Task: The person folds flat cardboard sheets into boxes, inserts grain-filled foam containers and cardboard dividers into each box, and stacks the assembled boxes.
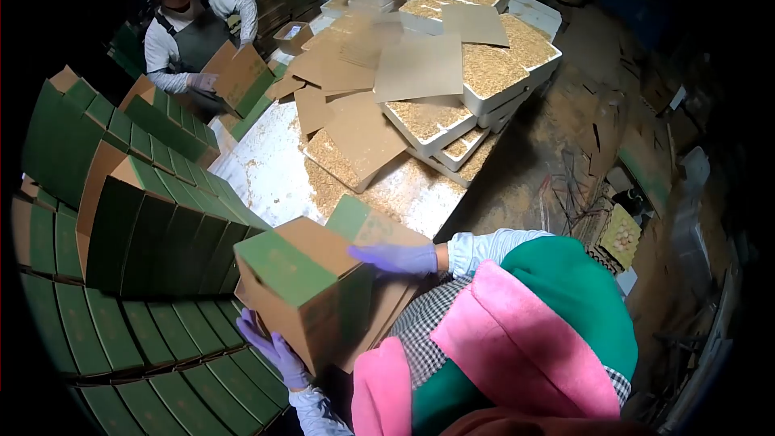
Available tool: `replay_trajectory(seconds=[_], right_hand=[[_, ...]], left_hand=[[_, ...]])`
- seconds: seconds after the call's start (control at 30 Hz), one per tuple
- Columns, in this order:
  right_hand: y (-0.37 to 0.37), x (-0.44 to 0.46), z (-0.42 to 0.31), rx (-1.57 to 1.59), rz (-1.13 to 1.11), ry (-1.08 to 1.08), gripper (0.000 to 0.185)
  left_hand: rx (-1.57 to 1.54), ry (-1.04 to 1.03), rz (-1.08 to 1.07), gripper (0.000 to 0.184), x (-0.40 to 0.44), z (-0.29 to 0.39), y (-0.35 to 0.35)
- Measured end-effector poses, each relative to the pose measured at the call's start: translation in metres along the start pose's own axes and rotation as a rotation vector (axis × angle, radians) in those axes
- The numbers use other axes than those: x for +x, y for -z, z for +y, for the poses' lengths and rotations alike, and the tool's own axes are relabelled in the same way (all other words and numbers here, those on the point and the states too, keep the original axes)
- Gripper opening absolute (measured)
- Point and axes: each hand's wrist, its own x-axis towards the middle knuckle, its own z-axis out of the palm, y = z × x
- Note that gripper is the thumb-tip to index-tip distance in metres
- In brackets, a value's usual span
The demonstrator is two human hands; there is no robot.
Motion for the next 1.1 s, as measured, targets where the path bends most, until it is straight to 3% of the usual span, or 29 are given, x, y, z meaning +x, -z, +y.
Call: replay_trajectory(seconds=[0.07,0.13,0.17,0.2,0.23,0.3,0.33,0.4,0.43,0.47,0.53,0.57,0.6,0.63,0.67,0.8,0.87,0.9,0.93,1.03,1.1], right_hand=[[-0.023,-0.003,-0.051,-0.338,-0.075,0.287,0.043],[-0.043,-0.01,-0.087,-0.889,-0.139,0.712,0.05],[-0.053,-0.004,-0.082,-1.067,-0.324,0.635,0.046],[-0.066,0.012,-0.046,-1.09,-0.41,0.696,0.047],[-0.079,0.028,-0.012,-1.108,-0.497,0.757,0.048],[-0.105,0.018,0.037,-1.225,-0.773,0.648,0.047],[-0.106,0.024,0.056,-1.23,-0.962,0.614,0.042],[-0.055,0.01,0.01,-0.83,-0.824,0.774,0.038],[-0.01,-0.02,-0.048,-0.666,-0.393,0.513,0.04],[0.047,-0.028,-0.069,-0.527,-0.046,0.583,0.04],[0.206,-0.029,-0.069,-0.446,0.929,0.692,0.049],[0.285,-0.025,-0.061,-0.436,1.338,0.598,0.055],[0.353,-0.023,-0.044,-0.413,1.639,0.394,0.062],[0.401,-0.02,-0.031,-0.327,1.774,0.176,0.071],[0.424,-0.017,-0.018,-0.228,1.729,0.045,0.079],[0.45,-0.003,-0.01,0.163,1.262,0.177,0.048],[0.421,-0.013,-0.018,0.195,1.331,0.295,0.025],[0.421,-0.016,-0.013,0.18,1.377,0.232,0.027],[0.449,-0.01,0.02,0.185,1.376,0.258,0.055],[0.412,-0.014,0.0,0.246,1.396,0.072,0.106],[0.371,-0.007,-0.034,0.363,1.4,0.041,0.105]], left_hand=[[-0.03,0.238,-0.043,0.051,-0.038,-0.07,0.027],[-0.134,0.429,0.007,0.038,-0.074,-0.138,0.034],[-0.408,0.637,0.057,0.035,-0.066,-0.122,0.017],[-0.687,0.841,0.107,0.033,-0.056,-0.104,0.008],[-0.872,0.812,0.153,0.027,-0.037,-0.093,0.028],[-0.059,0.387,-0.028,0.063,-0.019,-0.059,0.019],[0.165,0.345,-0.07,0.063,-0.019,-0.034,-0.011],[0.719,0.316,-0.127,0.072,-0.02,-0.005,-0.047],[0.523,0.377,-0.051,0.07,-0.023,-0.023,-0.042],[0.322,0.435,0.025,0.068,-0.027,-0.042,-0.037],[0.404,0.443,0.035,0.068,-0.025,-0.033,-0.046],[0.424,0.455,0.027,0.068,-0.024,-0.029,-0.05],[0.45,0.465,0.013,0.067,-0.023,-0.026,-0.05],[0.476,0.471,0.006,0.067,-0.02,-0.028,-0.051],[0.431,0.498,0.01,0.066,-0.017,-0.034,-0.048],[0.393,0.514,0.011,0.066,-0.009,-0.029,-0.047],[0.362,0.499,0.013,0.069,-0.009,-0.027,-0.047],[0.293,0.522,0.014,0.069,-0.009,-0.032,-0.045],[0.222,0.546,0.017,0.069,-0.009,-0.041,-0.042],[0.236,0.564,0.018,0.069,-0.007,-0.046,-0.039],[0.422,0.476,0.042,0.07,-0.011,-0.048,-0.042]])
